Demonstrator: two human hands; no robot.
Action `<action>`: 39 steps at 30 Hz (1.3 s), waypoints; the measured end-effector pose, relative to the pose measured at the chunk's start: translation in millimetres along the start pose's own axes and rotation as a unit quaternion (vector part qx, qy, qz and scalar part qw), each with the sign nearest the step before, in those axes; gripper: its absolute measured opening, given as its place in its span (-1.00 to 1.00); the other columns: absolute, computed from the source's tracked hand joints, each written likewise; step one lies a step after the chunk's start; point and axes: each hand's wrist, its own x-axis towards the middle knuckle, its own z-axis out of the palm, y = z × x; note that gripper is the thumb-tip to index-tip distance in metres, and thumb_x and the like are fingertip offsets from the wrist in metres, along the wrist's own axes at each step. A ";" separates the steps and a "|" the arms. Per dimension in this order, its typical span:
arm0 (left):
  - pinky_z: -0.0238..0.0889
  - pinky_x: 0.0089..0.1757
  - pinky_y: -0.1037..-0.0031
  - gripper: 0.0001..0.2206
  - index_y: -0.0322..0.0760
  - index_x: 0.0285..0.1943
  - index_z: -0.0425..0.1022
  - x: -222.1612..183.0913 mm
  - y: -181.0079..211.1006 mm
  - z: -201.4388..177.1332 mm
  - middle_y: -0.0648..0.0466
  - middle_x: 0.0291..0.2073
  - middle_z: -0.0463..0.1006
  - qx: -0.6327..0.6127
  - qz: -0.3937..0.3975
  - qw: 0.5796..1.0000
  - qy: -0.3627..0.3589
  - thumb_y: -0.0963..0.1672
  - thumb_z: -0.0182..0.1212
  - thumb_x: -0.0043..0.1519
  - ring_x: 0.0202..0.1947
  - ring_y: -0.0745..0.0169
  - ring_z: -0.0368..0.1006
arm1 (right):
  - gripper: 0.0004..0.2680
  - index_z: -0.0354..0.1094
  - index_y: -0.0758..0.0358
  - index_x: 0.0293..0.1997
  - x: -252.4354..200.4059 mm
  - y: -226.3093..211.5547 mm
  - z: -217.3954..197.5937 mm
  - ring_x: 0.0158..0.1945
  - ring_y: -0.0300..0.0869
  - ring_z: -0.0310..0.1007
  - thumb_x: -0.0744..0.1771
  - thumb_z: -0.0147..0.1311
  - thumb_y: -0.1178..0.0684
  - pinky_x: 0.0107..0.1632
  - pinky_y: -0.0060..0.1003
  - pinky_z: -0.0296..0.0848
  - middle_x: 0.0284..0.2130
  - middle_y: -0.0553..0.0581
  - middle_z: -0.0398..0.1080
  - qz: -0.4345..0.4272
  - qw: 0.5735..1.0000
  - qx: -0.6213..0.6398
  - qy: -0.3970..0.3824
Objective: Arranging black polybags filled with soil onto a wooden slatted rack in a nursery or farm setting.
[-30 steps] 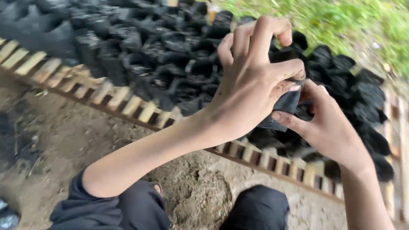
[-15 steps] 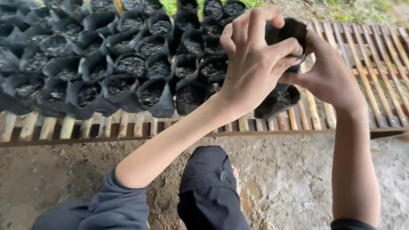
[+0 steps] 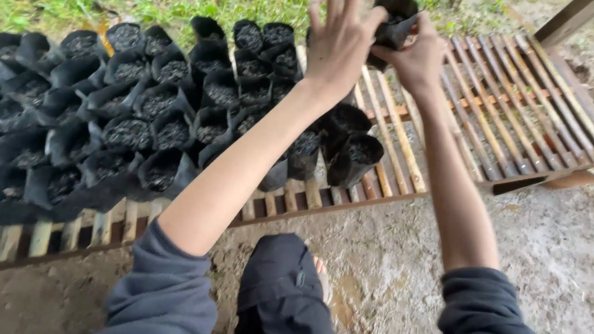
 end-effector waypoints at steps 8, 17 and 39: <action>0.01 0.17 -0.02 -0.70 -0.19 -0.04 0.56 -23.9 -57.1 26.6 0.03 0.08 0.25 0.067 0.090 0.987 -0.119 -0.08 0.47 0.10 0.18 0.02 0.15 | -0.65 0.29 0.16 -0.21 27.9 60.7 77.4 -0.22 -0.19 0.52 0.15 0.51 0.00 -0.11 -0.27 0.59 -0.21 0.09 0.54 0.141 0.990 0.000 -0.004; -0.04 0.15 0.03 -0.66 -0.16 0.05 0.58 -35.2 -65.6 1.8 0.00 0.11 0.25 0.002 0.002 0.991 -0.131 -0.06 0.48 0.12 0.17 0.02 0.12 | -0.62 0.30 0.18 -0.16 14.0 89.6 72.0 -0.08 -0.09 0.45 0.13 0.52 0.05 -0.12 -0.21 0.53 -0.16 0.10 0.42 0.120 0.992 0.037 0.002; -0.03 0.12 -0.08 -0.75 -0.20 -0.05 0.58 -67.1 -52.3 -48.9 -0.02 0.08 0.20 0.046 -0.005 0.990 -0.136 -0.10 0.46 0.14 0.17 -0.05 0.12 | -0.57 0.40 0.29 -0.01 -68.1 56.0 66.4 -0.25 -0.11 0.51 0.13 0.54 0.06 -0.17 -0.25 0.45 -0.23 0.18 0.56 0.002 0.999 0.026 -0.030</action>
